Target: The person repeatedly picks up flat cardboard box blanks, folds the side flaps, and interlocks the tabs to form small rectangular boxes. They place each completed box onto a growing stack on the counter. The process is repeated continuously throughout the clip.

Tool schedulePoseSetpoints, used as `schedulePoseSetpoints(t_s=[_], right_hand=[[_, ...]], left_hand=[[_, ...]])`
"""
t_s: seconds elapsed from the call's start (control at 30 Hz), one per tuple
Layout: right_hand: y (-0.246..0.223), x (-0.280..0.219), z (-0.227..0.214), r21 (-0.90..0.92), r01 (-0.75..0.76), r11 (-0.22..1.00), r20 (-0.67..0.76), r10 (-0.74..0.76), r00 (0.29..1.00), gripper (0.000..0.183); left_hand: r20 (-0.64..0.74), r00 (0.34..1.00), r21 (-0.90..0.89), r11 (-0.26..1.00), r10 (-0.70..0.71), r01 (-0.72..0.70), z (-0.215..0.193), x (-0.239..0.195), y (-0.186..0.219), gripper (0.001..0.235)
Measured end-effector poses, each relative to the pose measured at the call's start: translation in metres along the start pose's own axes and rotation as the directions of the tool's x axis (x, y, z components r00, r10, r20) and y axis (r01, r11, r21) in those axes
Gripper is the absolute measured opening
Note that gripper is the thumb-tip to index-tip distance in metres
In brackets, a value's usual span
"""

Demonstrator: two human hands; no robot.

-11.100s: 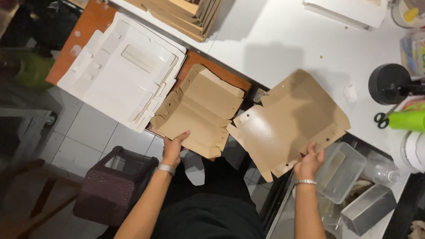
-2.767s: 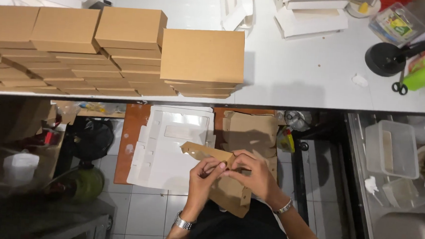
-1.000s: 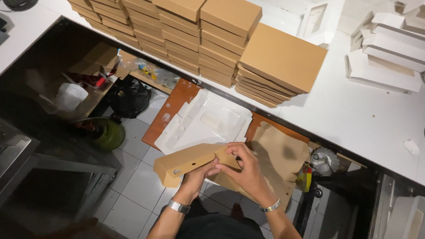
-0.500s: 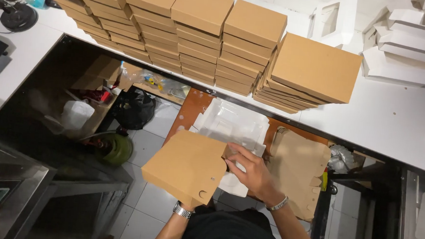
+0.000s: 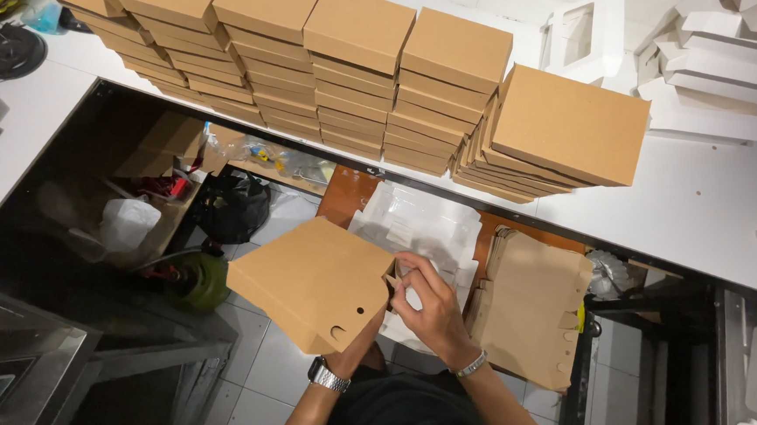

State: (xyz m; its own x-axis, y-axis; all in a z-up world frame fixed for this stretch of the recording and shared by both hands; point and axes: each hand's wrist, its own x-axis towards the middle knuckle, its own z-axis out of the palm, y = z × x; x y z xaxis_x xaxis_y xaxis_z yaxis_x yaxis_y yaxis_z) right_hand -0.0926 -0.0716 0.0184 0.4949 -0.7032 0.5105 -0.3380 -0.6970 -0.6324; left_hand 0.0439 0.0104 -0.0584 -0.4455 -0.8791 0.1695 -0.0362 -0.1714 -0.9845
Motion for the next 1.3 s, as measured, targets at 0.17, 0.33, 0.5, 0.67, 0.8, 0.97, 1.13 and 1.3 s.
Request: schedulePoseSetpoints(t_s=[0.17, 0.33, 0.5, 0.67, 0.8, 0.97, 1.13, 1.3], right_hand=[[0.013, -0.005, -0.008, 0.247, -0.092, 0.965, 0.139, 0.059, 0.989, 0.005], [0.022, -0.022, -0.006, 0.120, -0.253, 0.960, 0.365, 0.195, 0.911, 0.069], [0.017, -0.027, 0.003, 0.203, -0.399, 0.894, 0.291, 0.334, 0.896, 0.060], [0.029, -0.030, 0.003, 0.301, -0.497, 0.814, 0.377, 0.377, 0.846, 0.049], [0.010, -0.018, 0.003, 0.334, -0.512, 0.791, 0.281, 0.435, 0.855, 0.027], [0.000, -0.012, -0.007, 0.043, -0.260, 0.965, 0.171, 0.249, 0.953, 0.006], [0.029, -0.032, 0.011, -0.144, -0.028, 0.989, 0.127, 0.047, 0.991, 0.015], [0.025, -0.025, -0.002, -0.227, 0.077, 0.971, 0.129, -0.049, 0.990, 0.019]], left_hand=[[0.211, 0.969, -0.491, 0.843, -0.131, 0.221, 0.003, -0.002, 0.005, 0.038], [0.857, 0.500, -0.321, -0.884, -0.120, 0.339, 0.015, 0.026, -0.037, 0.029], [0.891, 0.450, -0.095, -0.945, 0.060, 0.313, 0.027, 0.028, -0.054, 0.021], [0.914, 0.405, -0.162, -0.908, 0.010, 0.386, 0.036, 0.025, -0.060, 0.013], [0.792, 0.485, 0.118, -0.873, 0.370, 0.473, 0.027, 0.027, -0.058, 0.057], [0.571, 0.671, 0.386, -0.876, 0.474, 0.290, 0.009, 0.022, -0.025, 0.039], [0.488, 0.620, 0.651, -0.730, 0.614, 0.209, -0.003, 0.021, 0.026, 0.032], [0.381, 0.579, 0.830, -0.542, 0.721, 0.128, -0.021, 0.024, 0.039, 0.045]])
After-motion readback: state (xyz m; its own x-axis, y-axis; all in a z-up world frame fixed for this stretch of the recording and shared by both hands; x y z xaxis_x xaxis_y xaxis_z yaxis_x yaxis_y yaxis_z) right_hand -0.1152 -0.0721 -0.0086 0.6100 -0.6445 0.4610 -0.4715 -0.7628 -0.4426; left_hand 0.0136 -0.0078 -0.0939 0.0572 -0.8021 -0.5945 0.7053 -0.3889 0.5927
